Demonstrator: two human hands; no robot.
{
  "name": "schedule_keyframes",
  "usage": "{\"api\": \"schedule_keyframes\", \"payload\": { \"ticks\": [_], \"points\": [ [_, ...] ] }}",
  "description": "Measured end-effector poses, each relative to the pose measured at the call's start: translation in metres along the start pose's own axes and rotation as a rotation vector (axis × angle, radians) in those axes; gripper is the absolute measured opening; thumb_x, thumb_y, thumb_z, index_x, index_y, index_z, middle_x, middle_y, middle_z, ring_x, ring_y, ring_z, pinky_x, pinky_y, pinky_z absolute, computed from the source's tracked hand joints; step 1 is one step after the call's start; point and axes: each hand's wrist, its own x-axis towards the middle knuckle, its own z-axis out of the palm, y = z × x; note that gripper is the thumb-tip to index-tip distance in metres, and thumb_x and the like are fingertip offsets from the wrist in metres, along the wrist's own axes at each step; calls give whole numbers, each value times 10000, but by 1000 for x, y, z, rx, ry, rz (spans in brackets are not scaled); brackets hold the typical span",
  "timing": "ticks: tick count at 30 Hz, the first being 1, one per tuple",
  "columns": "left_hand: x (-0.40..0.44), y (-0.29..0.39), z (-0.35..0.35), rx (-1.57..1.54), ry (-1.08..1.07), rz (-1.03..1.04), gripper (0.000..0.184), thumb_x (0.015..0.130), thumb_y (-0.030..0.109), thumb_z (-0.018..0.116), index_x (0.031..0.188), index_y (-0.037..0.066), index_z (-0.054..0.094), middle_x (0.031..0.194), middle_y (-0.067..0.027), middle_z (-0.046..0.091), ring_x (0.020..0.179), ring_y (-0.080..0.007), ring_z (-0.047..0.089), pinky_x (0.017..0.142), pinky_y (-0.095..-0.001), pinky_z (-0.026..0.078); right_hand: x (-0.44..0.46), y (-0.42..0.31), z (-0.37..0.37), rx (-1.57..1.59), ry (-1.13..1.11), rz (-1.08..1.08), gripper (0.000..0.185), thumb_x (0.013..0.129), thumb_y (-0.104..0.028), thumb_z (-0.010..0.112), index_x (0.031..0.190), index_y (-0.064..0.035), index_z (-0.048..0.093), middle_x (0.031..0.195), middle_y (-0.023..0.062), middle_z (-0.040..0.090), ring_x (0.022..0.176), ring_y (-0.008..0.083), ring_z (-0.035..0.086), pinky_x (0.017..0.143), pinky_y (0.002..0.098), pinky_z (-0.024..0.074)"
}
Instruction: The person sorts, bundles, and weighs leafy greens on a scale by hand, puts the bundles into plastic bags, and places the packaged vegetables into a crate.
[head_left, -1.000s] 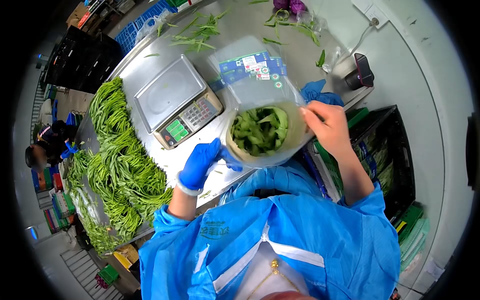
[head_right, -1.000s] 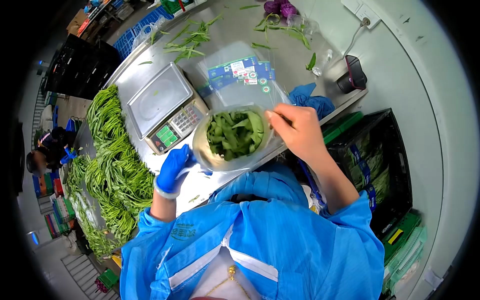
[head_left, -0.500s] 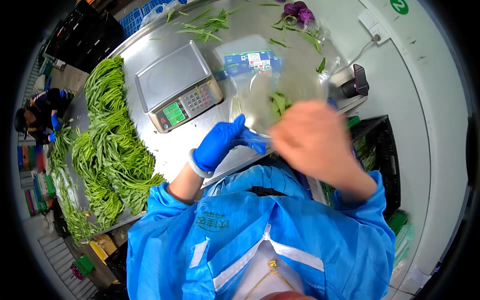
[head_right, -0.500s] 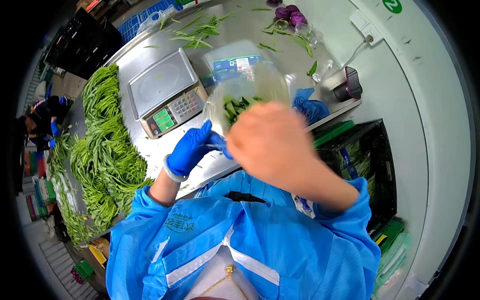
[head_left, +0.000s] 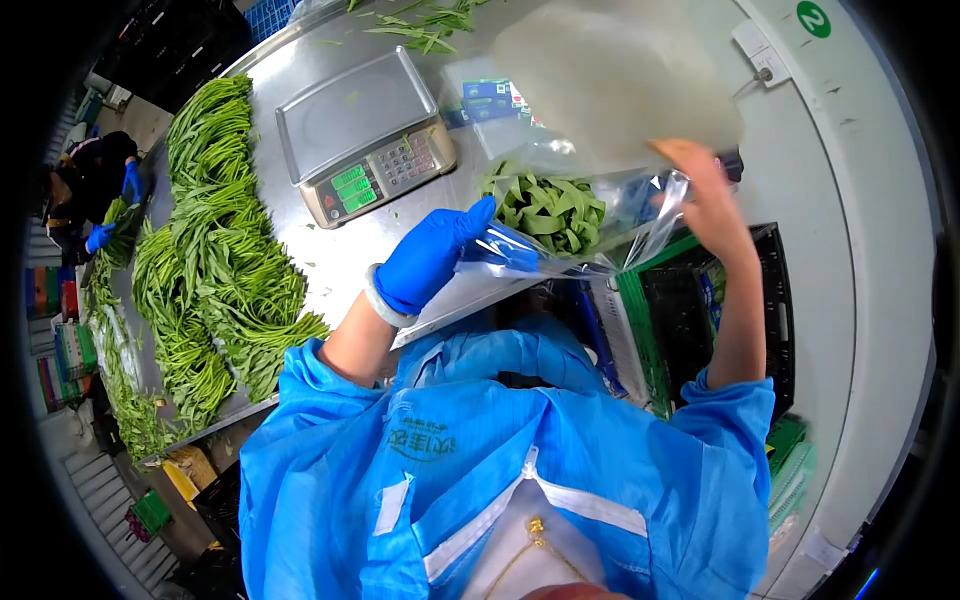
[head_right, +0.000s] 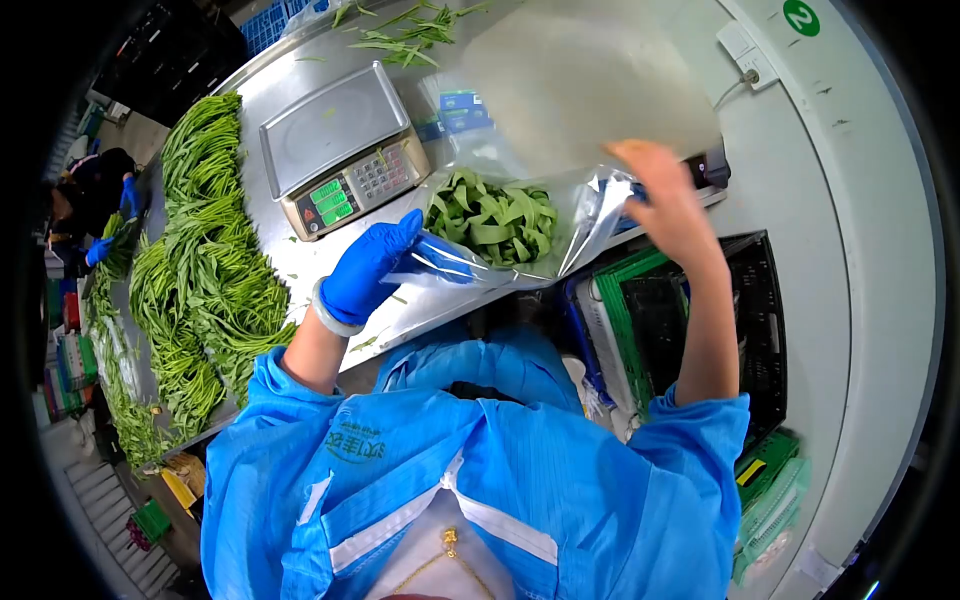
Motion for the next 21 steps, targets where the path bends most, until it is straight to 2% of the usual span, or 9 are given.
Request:
{"api": "schedule_keyframes", "payload": {
  "ticks": [2, 4, 5, 9, 10, 12, 14, 18, 21],
  "points": [
    [8, -17, -18, 35, -44, 10, 517, 976, 446, 460, 976, -9, 705, 907, -88, 700, 842, -138, 624, 819, -248, 468, 8, -11, 19, 619, -233, 115, 723, 687, -56, 749, 1355, -98, 475, 1309, 87, 543, 1259, 243, 460, 1074, 365, 345],
    [18, -16, -25, -72, -84, 8, 467, 986, 385, 460, 1051, -32, 658, 1011, -129, 676, 929, -184, 628, 859, -279, 477, 22, 2, 51, 891, -212, -5, 538, 735, -127, 747, 1245, -95, 579, 1172, 58, 631, 1087, 189, 569, 998, 332, 402],
    [28, -17, -35, 34, -127, 120, 461, 983, 377, 463, 1101, -38, 624, 1060, -143, 659, 977, -221, 627, 892, -314, 478, 36, -16, 31, 525, -310, 161, 485, 786, -183, 712, 1222, -22, 575, 1157, 94, 630, 1063, 192, 586, 945, 329, 448],
    [47, 21, -60, -369, -96, 423, 415, 989, 226, 443, 1255, -90, 490, 1197, -217, 598, 1149, -329, 558, 1069, -397, 379, 69, -7, 49, 842, 155, 177, 117, 832, -78, 685, 923, -9, 657, 887, 21, 646, 811, 101, 567, 729, 247, 446],
    [24, 31, -32, -117, 58, 546, 423, 994, 241, 414, 1232, -97, 501, 1189, -228, 600, 1130, -326, 568, 1052, -404, 390, 72, -10, 43, 971, 315, 120, 27, 824, -16, 693, 826, -15, 667, 775, -14, 645, 716, 56, 549, 649, 208, 433],
    [-22, 39, 19, 339, 305, 682, 489, 1019, 301, 315, 1164, -109, 537, 1163, -248, 609, 1079, -323, 599, 1005, -428, 422, 34, -22, 16, 892, 315, -23, 183, 873, -153, 643, 958, 7, 668, 991, 66, 646, 868, 156, 596, 788, 280, 465],
    [-58, -8, 33, 97, 191, 726, 521, 997, 335, 331, 1074, -109, 593, 1131, -246, 620, 1053, -317, 605, 981, -419, 425, -21, -29, 16, 964, 334, -96, 191, 849, -114, 625, 997, -10, 686, 1073, 101, 659, 955, 203, 626, 860, 310, 485],
    [-95, -167, 47, -286, 499, 43, 413, 953, 265, 477, 1083, -98, 622, 1058, -187, 659, 1008, -263, 621, 942, -356, 451, -124, -7, 101, 733, 170, -162, 170, 796, -64, 663, 953, -74, 727, 1187, 68, 626, 1198, 277, 482, 1040, 395, 346],
    [-77, -302, 54, -332, 462, -254, 340, 949, 260, 537, 1074, -30, 664, 1011, -112, 686, 906, -194, 641, 857, -302, 487, -211, 20, 212, 616, 59, 139, 220, 782, -21, 672, 980, -97, 731, 1228, 78, 597, 1176, 296, 477, 1015, 381, 365]
  ]
}}
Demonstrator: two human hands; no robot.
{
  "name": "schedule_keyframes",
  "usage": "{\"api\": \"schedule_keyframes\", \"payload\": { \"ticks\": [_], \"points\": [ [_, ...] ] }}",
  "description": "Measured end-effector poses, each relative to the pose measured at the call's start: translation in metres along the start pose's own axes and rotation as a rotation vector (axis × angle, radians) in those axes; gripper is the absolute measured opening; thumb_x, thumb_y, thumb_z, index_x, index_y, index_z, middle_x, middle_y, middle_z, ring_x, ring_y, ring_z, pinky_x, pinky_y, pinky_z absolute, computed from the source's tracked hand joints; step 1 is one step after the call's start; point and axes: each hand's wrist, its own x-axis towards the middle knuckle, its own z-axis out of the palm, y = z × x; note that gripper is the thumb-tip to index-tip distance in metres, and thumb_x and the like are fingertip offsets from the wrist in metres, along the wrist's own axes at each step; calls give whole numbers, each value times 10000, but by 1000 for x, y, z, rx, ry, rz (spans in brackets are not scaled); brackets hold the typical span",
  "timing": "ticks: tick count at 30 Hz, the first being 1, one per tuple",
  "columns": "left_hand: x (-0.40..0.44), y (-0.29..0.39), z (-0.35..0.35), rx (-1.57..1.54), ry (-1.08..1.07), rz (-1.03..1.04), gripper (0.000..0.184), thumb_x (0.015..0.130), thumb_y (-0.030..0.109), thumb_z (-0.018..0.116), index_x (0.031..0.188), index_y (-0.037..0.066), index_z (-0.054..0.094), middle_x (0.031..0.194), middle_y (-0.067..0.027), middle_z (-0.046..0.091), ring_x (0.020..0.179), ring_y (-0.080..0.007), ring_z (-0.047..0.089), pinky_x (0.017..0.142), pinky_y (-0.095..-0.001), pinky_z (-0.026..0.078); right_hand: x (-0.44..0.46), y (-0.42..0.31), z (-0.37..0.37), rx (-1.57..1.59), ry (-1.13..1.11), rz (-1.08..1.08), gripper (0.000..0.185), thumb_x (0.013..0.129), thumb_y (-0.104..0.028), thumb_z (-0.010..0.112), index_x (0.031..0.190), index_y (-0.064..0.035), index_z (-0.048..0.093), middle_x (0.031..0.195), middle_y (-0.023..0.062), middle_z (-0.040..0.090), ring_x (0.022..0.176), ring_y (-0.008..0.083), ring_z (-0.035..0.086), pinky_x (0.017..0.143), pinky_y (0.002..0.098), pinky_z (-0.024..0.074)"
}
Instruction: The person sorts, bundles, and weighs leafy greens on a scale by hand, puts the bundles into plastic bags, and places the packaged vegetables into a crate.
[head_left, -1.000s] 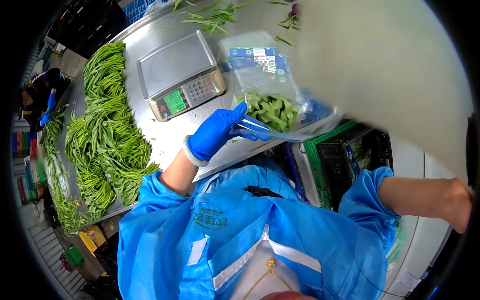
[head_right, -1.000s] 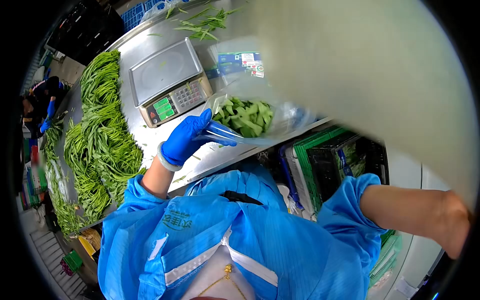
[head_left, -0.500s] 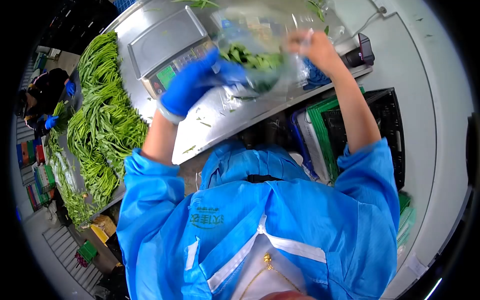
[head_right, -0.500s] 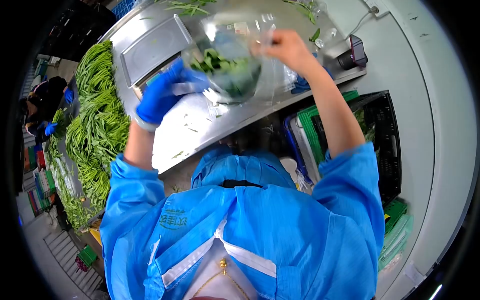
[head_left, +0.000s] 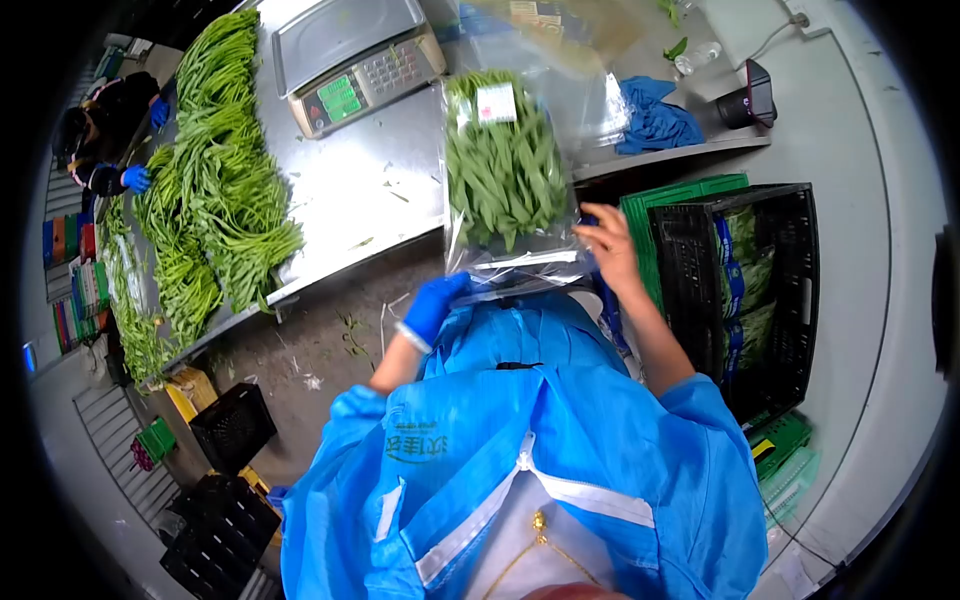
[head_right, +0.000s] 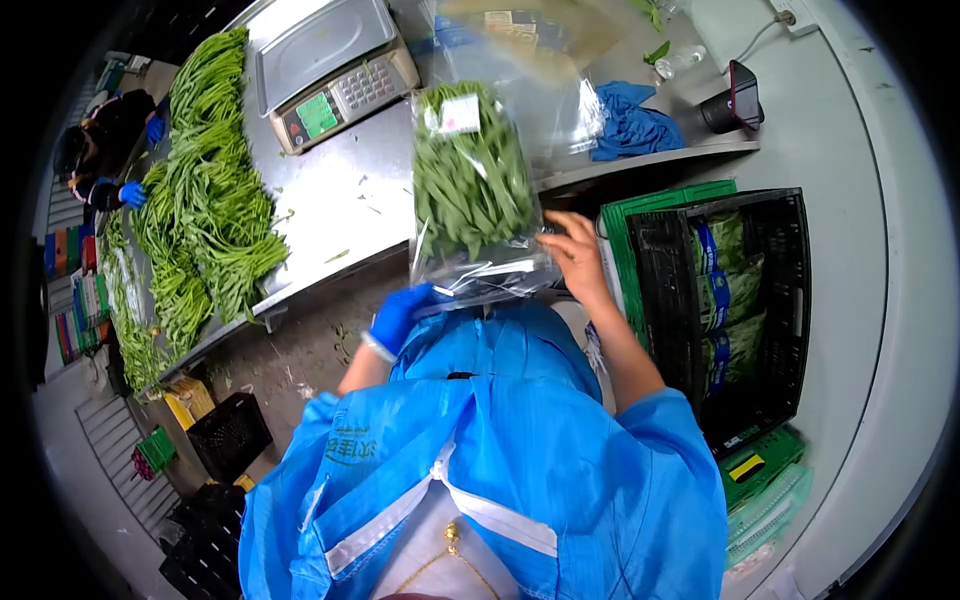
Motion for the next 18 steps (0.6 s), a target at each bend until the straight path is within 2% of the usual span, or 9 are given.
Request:
{"api": "schedule_keyframes", "payload": {
  "ticks": [1, 3, 6, 9, 10, 12, 14, 17, 18],
  "points": [
    [14, -38, -12, 74, 76, -44, 332, 938, 263, 561, 1068, -23, 669, 1007, -95, 688, 924, -184, 631, 859, -295, 484, -28, 32, 19, -27, -42, 78, 212, 792, -24, 662, 982, -92, 728, 1219, 80, 598, 1168, 297, 477, 993, 365, 384],
    [24, -61, -16, -14, 88, -188, 324, 943, 241, 539, 1114, -14, 641, 1117, -117, 659, 993, -215, 623, 917, -335, 471, -45, 37, 25, 28, -110, 257, 226, 804, -19, 641, 1007, -81, 717, 1206, 88, 601, 1162, 290, 488, 978, 353, 397],
    [19, -60, -11, -247, -6, -55, 340, 942, 230, 537, 1166, -15, 611, 1172, -125, 634, 1036, -218, 609, 938, -351, 466, -43, 27, 12, 18, -30, 240, 266, 801, 6, 620, 1054, -42, 685, 1188, 119, 602, 1077, 296, 563, 939, 345, 432],
    [12, -45, -13, -395, -148, -117, 352, 944, 203, 525, 1216, -14, 576, 1194, -138, 619, 1077, -234, 597, 966, -373, 461, -26, -26, 6, 10, -17, 151, 330, 777, 31, 635, 1103, -25, 625, 1125, 131, 612, 1038, 325, 578, 906, 361, 458],
    [25, -67, -34, -223, -122, -46, 353, 946, 183, 509, 1237, -12, 557, 1163, -143, 627, 1063, -248, 603, 965, -384, 469, -22, -43, 13, 31, -84, 38, 311, 791, -15, 641, 1100, -35, 616, 1098, 132, 614, 1040, 319, 578, 893, 364, 466],
    [24, -71, -27, -235, -24, -37, 305, 942, 147, 506, 1184, -21, 585, 1125, -146, 641, 1018, -237, 620, 920, -361, 493, -27, -59, 45, 40, -313, -154, 244, 808, -131, 659, 1034, -44, 625, 1047, 110, 619, 1001, 293, 583, 845, 384, 483],
    [12, -57, -8, -233, 94, -79, 259, 931, 106, 503, 1137, -15, 603, 1095, -136, 649, 989, -209, 624, 876, -340, 509, -29, -78, 81, 41, -477, -336, 231, 785, -160, 678, 975, -52, 606, 962, 86, 579, 936, 281, 551, 821, 384, 470],
    [2, -65, -9, 709, -69, 418, 229, 929, 126, 503, 1116, 23, 585, 1095, -98, 627, 1008, -211, 603, 878, -338, 495, -38, -88, 125, -164, -536, -371, 162, 744, -156, 649, 835, -46, 571, 882, 87, 561, 917, 265, 556, 785, 374, 469],
    [15, -84, -28, 425, -95, 310, 224, 922, 107, 511, 1119, 26, 580, 1099, -90, 622, 1012, -201, 599, 878, -332, 495, -40, -87, 129, -211, -551, -411, 138, 749, -151, 627, 818, -47, 570, 860, 85, 560, 905, 261, 561, 778, 372, 470]
  ]
}}
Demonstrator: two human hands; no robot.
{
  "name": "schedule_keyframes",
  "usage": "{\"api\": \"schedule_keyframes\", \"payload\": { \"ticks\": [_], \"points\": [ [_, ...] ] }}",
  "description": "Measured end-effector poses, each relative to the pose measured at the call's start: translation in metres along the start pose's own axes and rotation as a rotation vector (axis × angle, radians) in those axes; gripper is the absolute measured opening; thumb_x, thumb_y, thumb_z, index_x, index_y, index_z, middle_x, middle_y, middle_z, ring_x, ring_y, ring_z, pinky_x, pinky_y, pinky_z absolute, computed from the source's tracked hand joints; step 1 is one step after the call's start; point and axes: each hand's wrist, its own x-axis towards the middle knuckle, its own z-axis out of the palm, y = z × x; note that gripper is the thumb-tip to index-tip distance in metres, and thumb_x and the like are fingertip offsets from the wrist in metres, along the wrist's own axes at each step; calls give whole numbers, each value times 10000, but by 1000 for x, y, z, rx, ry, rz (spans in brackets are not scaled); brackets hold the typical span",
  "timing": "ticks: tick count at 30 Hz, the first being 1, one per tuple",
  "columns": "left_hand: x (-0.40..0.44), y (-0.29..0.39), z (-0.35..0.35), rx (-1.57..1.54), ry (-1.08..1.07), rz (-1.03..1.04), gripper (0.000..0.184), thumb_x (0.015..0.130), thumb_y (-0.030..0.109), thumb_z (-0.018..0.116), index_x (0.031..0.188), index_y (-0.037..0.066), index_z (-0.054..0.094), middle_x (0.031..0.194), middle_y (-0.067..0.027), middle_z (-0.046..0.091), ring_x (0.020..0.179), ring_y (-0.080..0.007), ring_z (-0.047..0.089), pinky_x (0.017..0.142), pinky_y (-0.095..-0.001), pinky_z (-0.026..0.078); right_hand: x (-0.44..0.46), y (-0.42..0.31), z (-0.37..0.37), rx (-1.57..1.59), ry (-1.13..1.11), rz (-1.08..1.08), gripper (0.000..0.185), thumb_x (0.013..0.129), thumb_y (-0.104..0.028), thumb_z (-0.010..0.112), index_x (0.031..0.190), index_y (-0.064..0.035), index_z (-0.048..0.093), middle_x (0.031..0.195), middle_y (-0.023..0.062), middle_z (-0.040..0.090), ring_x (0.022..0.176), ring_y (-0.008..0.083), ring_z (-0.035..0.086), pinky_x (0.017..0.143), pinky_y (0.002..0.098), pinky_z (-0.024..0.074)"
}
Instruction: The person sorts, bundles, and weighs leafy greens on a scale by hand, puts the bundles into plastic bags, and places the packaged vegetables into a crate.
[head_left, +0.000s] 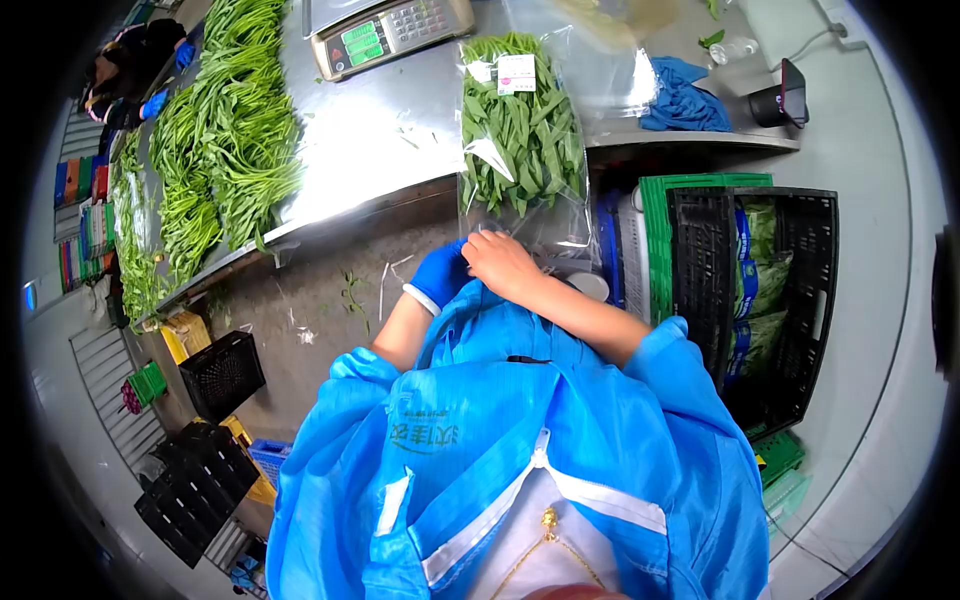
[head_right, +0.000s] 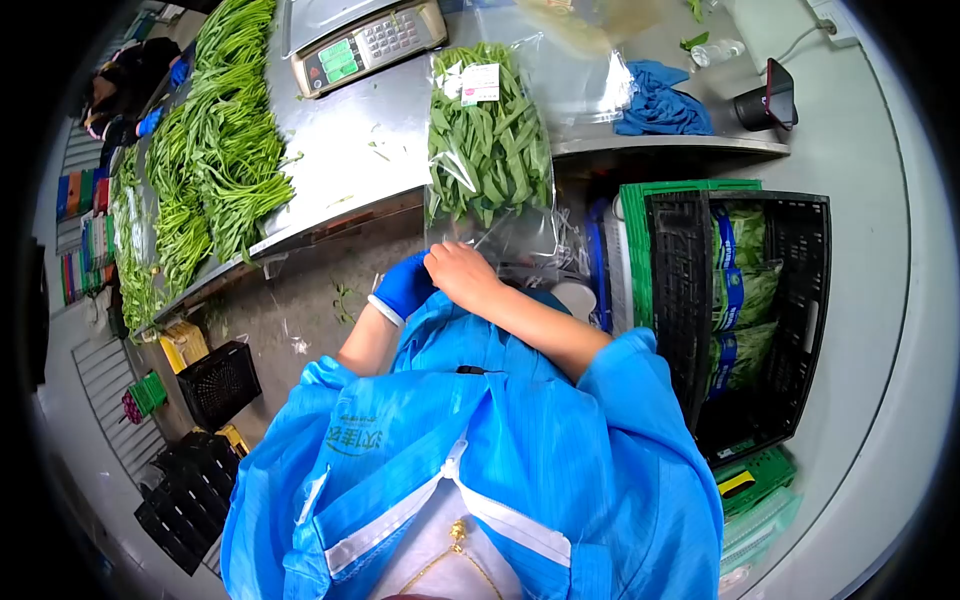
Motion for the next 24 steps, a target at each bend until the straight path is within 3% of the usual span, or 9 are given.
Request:
{"api": "schedule_keyframes", "payload": {
  "ticks": [6, 9, 10, 15, 17, 20, 21, 22, 24],
  "points": [
    [4, 12, 8, -849, 269, -380, 207, 929, 48, 504, 1101, -5, 606, 1031, -110, 653, 943, -197, 627, 850, -328, 509, -7, 1, -22, -32, -77, -247, 101, 781, -146, 544, 761, -50, 566, 788, 83, 556, 826, 251, 567, 746, 362, 470],
    [5, 16, 4, -290, 315, -289, 231, 957, 89, 494, 1112, -36, 611, 1004, -138, 672, 912, -217, 654, 837, -332, 523, -95, 32, -46, -89, -71, -58, 115, 816, -157, 525, 825, -58, 583, 837, 91, 585, 884, 268, 575, 754, 376, 474],
    [2, 17, 2, -379, 241, -228, 265, 973, 124, 493, 1140, -55, 594, 1018, -157, 673, 927, -232, 664, 838, -334, 530, -152, 52, -53, -167, -100, 116, 137, 812, -170, 534, 844, -51, 594, 855, 97, 597, 881, 280, 586, 749, 387, 482],
    [-1, -22, -22, -302, 192, -184, 368, 952, 155, 534, 1274, -25, 522, 1117, -152, 643, 1000, -261, 637, 884, -355, 511, -330, 70, -20, 90, -1350, 559, 271, 793, -237, 577, 940, -20, 644, 941, 127, 656, 865, 343, 640, 722, 438, 522],
    [-2, -26, -34, -17, 400, -74, 411, 921, 159, 573, 1297, 5, 512, 1181, -149, 614, 1057, -287, 603, 916, -371, 485, -298, 76, -25, -43, -1130, 562, 329, 786, -264, 594, 978, -7, 665, 976, 139, 680, 858, 368, 662, 711, 459, 538],
    [2, -5, -39, 766, 691, 251, 492, 874, 166, 631, 1332, 50, 496, 1276, -146, 569, 1143, -325, 553, 962, -395, 445, -211, 100, -46, -374, -228, 553, 222, 809, -134, 591, 1000, -23, 581, 873, 149, 622, 841, 307, 641, 656, 430, 526],
    [4, 15, -31, 918, 653, 289, 525, 854, 163, 642, 1344, 60, 483, 1315, -150, 532, 1181, -330, 518, 989, -405, 415, -175, 90, -63, -155, -123, 678, 366, 818, -140, 624, 1159, -43, 531, 1074, 160, 616, 950, 316, 613, 764, 398, 515],
    [7, 37, -23, 1067, 620, 334, 559, 835, 161, 653, 1355, 70, 471, 1355, -154, 495, 1219, -335, 483, 1015, -414, 385, -169, 111, -36, 72, 15, 631, 504, 749, -82, 685, 1202, 13, 486, 1118, 187, 611, 874, 311, 644, 662, 396, 523],
    [13, 44, -15, 1273, 519, 400, 664, 780, 183, 681, 1390, 110, 431, 1440, -117, 414, 1305, -315, 403, 1074, -435, 308, -133, 85, -43, 940, -76, 986, 437, 856, -172, 649, 1230, -4, 499, 1126, 127, 622, 709, 184, 621, 590, 273, 485]
  ]
}}
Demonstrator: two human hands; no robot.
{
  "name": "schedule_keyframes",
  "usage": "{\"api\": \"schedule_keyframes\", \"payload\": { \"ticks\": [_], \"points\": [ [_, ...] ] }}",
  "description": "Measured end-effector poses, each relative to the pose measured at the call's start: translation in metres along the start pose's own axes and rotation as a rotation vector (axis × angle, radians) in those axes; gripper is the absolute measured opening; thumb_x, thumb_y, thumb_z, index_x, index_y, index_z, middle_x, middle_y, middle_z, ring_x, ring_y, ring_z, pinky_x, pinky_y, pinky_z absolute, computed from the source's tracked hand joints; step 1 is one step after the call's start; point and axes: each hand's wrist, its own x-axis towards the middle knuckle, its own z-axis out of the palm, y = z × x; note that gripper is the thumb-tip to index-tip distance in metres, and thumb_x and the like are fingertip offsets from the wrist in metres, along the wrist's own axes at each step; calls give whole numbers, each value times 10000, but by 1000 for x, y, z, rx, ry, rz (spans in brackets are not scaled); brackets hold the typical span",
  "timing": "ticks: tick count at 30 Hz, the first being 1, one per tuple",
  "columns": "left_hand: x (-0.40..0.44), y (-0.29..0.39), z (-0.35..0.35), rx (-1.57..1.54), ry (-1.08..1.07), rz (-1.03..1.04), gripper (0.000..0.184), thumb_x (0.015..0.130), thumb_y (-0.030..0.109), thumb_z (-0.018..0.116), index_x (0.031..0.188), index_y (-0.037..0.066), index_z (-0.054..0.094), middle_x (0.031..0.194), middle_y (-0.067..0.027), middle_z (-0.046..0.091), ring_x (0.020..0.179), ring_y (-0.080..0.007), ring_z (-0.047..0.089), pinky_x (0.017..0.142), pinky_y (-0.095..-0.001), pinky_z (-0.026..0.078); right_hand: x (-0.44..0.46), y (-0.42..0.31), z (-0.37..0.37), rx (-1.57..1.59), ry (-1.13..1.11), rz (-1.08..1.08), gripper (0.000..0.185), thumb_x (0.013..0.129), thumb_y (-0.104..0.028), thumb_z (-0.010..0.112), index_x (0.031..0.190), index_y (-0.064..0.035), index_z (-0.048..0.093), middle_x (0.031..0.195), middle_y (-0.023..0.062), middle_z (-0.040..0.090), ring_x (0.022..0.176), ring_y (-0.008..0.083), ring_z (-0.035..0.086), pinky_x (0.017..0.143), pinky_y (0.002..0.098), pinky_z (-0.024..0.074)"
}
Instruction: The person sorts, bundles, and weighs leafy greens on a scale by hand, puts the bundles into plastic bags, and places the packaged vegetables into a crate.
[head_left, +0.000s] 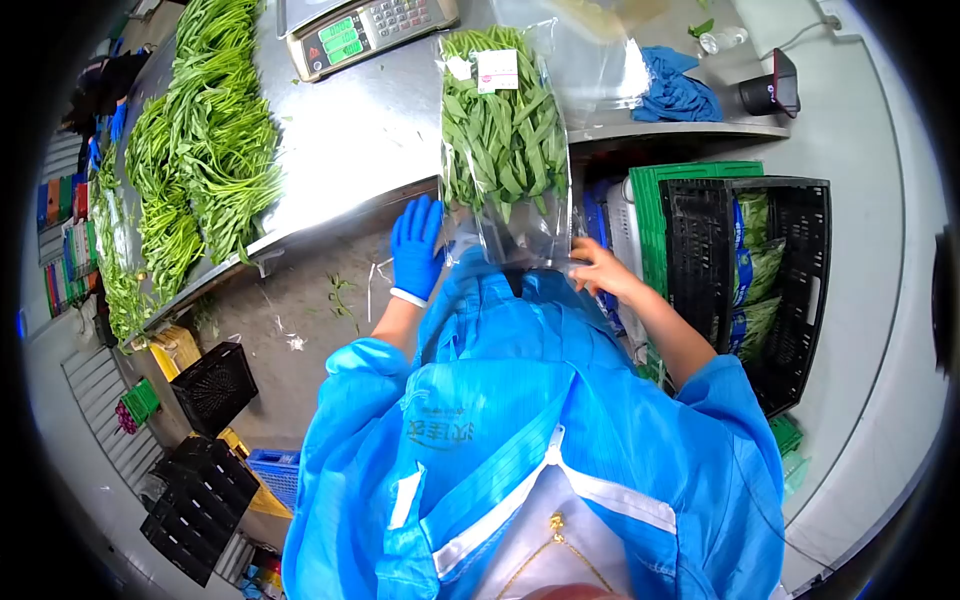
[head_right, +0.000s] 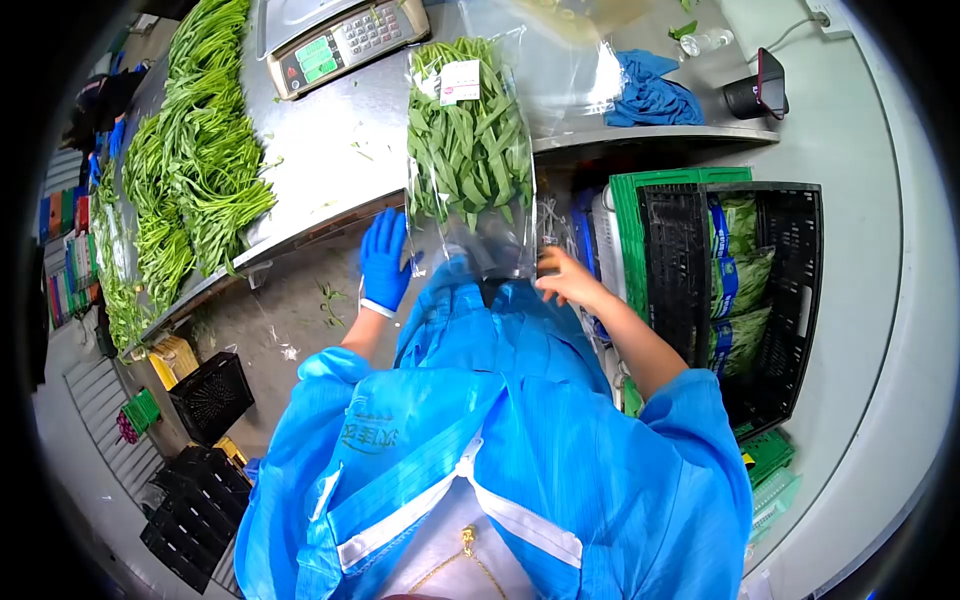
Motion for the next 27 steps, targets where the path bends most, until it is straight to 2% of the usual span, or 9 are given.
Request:
{"api": "schedule_keyframes", "payload": {
  "ticks": [4, 7, 10, 13, 14, 16, 18, 24, 27],
  "points": [
    [-4, -8, 24, 81, -52, 285, 587, 795, 210, 659, 1352, 161, 481, 1406, -65, 470, 1297, -283, 431, 1064, -429, 328, -10, 25, -11, 176, -301, 60, 347, 885, -169, 616, 1153, 44, 561, 914, 117, 671, 676, 137, 599, 544, 229, 453],
    [-4, -14, 22, 35, -139, 350, 552, 806, 196, 641, 1337, 150, 494, 1380, -69, 497, 1273, -283, 461, 1049, -428, 354, -39, 72, -43, 275, -122, 116, 322, 867, -184, 625, 1140, -12, 611, 810, 110, 681, 706, 225, 651, 595, 299, 511],
    [6, -19, 12, -37, -155, 421, 540, 806, 162, 634, 1327, 121, 496, 1346, -117, 518, 1222, -304, 507, 1011, -432, 403, -57, 135, -57, -1182, -16, 177, 397, 830, -158, 635, 1207, -60, 554, 918, 135, 648, 855, 322, 660, 722, 401, 536],
    [15, -23, 6, -76, -171, 456, 525, 806, 149, 632, 1313, 106, 505, 1327, -138, 528, 1198, -316, 524, 997, -434, 419, -56, 105, -46, -1031, 120, -147, 536, 786, -119, 648, 1292, -89, 472, 1163, 170, 575, 968, 382, 618, 821, 461, 513],
    [15, -22, 4, -86, -179, 465, 520, 805, 145, 632, 1308, 101, 508, 1320, -143, 532, 1190, -320, 529, 993, -434, 423, -43, 57, -37, -937, 229, 32, 632, 783, -87, 653, 1358, -99, 390, 1314, 138, 479, 1052, 361, 582, 840, 455, 511],
    [19, -19, -3, -58, -204, 487, 514, 806, 146, 632, 1303, 100, 512, 1319, -141, 533, 1185, -325, 530, 996, -433, 422, -27, -9, -30, -1328, 661, -443, 497, 806, -65, 544, 1299, -114, 495, 1275, 101, 509, 1164, 300, 481, 985, 446, 395],
    [24, -19, -6, -40, -212, 502, 516, 802, 141, 634, 1302, 100, 512, 1318, -141, 533, 1182, -328, 531, 998, -433, 421, -2, -47, -26, -1395, 708, -691, 447, 799, -114, 535, 1246, -112, 529, 1241, 83, 513, 1157, 263, 473, 1031, 440, 344],
    [29, -25, -14, -72, -300, 526, 557, 778, 89, 644, 1317, 93, 503, 1317, -153, 532, 1179, -344, 531, 1003, -427, 420, 51, -65, -26, -1292, 314, -1258, 192, 777, -110, 561, 961, -81, 611, 1121, 67, 579, 1106, 255, 522, 1004, 405, 396],
    [40, -32, -29, -290, -405, 445, 596, 772, 39, 624, 1349, 91, 483, 1327, -167, 524, 1158, -372, 538, 986, -420, 439, 52, -78, -41, -1126, 170, -1203, 112, 755, -105, 582, 859, -71, 605, 1072, 69, 609, 1076, 249, 548, 962, 378, 434]
  ]
}}
